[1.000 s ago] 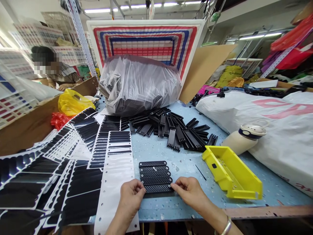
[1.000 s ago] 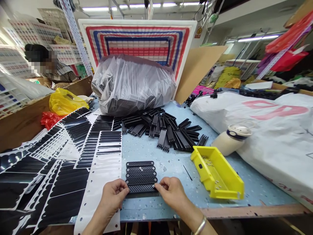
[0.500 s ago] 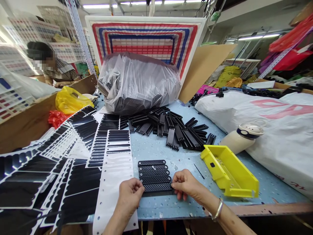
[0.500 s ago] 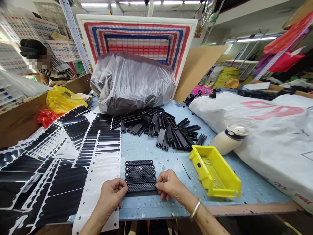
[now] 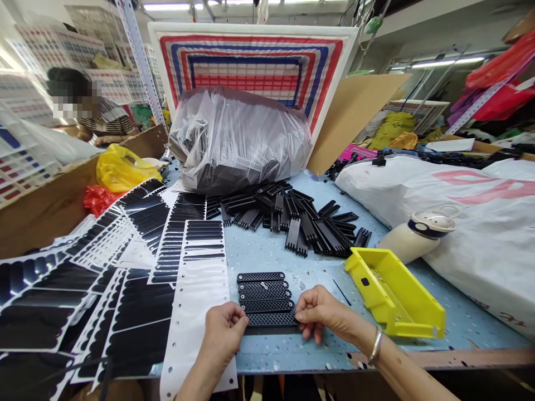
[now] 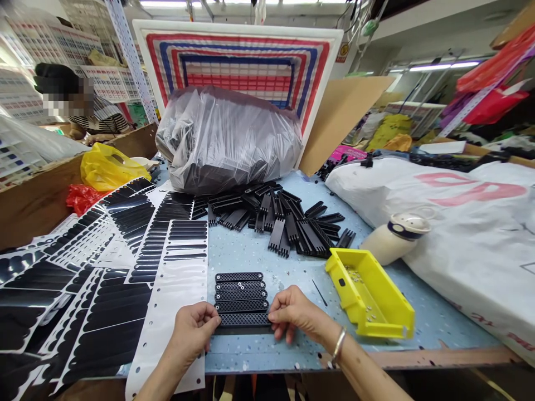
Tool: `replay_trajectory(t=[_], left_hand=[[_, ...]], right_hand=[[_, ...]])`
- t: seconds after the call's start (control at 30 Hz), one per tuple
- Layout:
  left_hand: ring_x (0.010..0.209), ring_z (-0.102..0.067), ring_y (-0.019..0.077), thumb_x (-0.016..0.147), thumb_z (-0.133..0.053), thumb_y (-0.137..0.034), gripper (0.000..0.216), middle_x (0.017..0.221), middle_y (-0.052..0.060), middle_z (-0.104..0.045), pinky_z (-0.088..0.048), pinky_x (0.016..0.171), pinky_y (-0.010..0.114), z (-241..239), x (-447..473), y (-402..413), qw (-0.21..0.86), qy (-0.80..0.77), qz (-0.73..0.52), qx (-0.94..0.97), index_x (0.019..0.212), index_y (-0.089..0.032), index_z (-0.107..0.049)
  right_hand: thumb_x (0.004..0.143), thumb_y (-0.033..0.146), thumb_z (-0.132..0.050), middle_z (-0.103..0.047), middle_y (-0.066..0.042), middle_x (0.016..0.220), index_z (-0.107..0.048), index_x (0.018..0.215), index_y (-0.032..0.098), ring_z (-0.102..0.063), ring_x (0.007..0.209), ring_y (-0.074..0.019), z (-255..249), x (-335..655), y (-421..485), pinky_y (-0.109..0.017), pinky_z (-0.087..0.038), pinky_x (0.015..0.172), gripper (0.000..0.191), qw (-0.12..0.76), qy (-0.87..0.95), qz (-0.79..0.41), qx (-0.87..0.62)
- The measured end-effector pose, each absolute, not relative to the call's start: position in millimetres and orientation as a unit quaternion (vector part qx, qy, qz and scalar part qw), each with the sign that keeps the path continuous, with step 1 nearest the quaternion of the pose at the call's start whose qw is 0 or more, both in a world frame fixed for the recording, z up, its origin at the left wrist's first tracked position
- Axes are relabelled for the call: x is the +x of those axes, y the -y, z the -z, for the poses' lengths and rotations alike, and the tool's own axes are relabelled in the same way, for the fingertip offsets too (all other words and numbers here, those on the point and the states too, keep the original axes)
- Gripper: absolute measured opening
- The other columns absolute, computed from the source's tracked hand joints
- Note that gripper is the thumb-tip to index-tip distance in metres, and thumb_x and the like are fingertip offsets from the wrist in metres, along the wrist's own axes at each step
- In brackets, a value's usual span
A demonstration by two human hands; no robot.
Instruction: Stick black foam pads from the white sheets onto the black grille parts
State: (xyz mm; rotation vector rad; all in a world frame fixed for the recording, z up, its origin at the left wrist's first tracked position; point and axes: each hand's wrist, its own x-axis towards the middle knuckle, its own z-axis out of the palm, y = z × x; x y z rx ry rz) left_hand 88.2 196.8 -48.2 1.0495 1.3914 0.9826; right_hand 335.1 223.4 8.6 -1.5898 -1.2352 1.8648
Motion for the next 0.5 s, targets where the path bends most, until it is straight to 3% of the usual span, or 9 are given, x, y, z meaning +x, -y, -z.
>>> replay_trajectory(t=[0.5], left_hand=[[0.027, -0.039, 0.0075, 0.058, -0.059, -0.036, 0.017, 0.039, -0.007, -0.043, -0.026, 0.03, 0.019, 41.7, 88.8, -197.9, 0.548, -0.596, -0.404, 0.426, 0.054, -0.02, -0.057]], right_hand=[[0.052, 0.028, -0.07, -0.063, 0.002, 0.046, -0.056, 0.059, 0.018, -0.062, 0.041, -0.0134, -3.1, 329.0, -225.8, -0.018, -0.044, 0.033, 0.018, 0.179, 0.468, -0.628, -0.595]])
